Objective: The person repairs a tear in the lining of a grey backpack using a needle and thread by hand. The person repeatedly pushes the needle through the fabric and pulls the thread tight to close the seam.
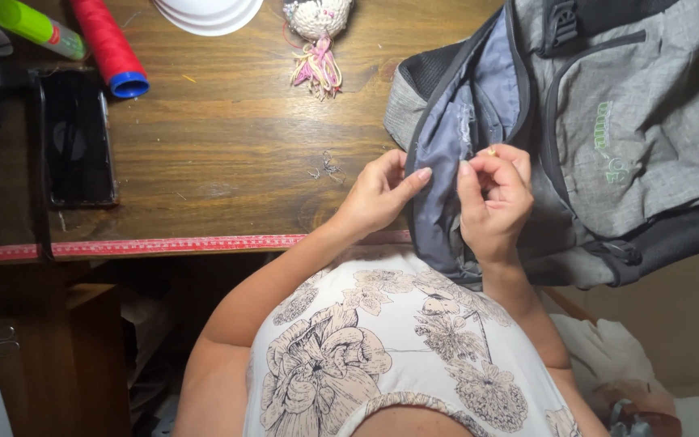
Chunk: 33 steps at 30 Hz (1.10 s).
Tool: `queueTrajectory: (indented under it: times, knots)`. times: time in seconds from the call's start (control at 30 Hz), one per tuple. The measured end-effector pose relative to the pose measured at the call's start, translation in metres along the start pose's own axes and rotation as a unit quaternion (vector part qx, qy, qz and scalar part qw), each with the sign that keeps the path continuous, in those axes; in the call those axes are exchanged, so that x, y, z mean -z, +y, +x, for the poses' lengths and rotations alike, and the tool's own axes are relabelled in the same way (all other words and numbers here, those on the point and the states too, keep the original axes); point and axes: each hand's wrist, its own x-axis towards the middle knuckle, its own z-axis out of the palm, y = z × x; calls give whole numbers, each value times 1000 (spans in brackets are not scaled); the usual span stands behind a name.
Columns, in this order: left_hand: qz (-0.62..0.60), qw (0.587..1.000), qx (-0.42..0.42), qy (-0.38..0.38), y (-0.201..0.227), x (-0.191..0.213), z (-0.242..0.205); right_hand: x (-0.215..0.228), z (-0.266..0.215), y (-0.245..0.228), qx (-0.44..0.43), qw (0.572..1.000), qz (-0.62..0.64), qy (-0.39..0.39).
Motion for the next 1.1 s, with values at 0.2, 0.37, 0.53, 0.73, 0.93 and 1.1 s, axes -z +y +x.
queueTrajectory:
  times: [0.2,0.37,0.53,0.73,0.93,1.1]
  knots:
    - [-322,946,-25,-36,42,-16,-10,2,0,12,-2,1000,-6,5]
    - [124,956,-260,-53,87,-34,-18,-3,0,22,-35,999,14,11]
    - [460,802,-380,-11,96,-75,-34,-6,0,21,-73,997,33,7]
    - [475,769,-425,-49,89,-73,-61,13,5,22,-154,987,39,-21]
    - [243,840,-374,-308,90,-36,-68,22,24,26,-237,970,45,-38]
    - [201,848,-369,-325,71,-36,-57,41,20,25,-313,947,49,-58]
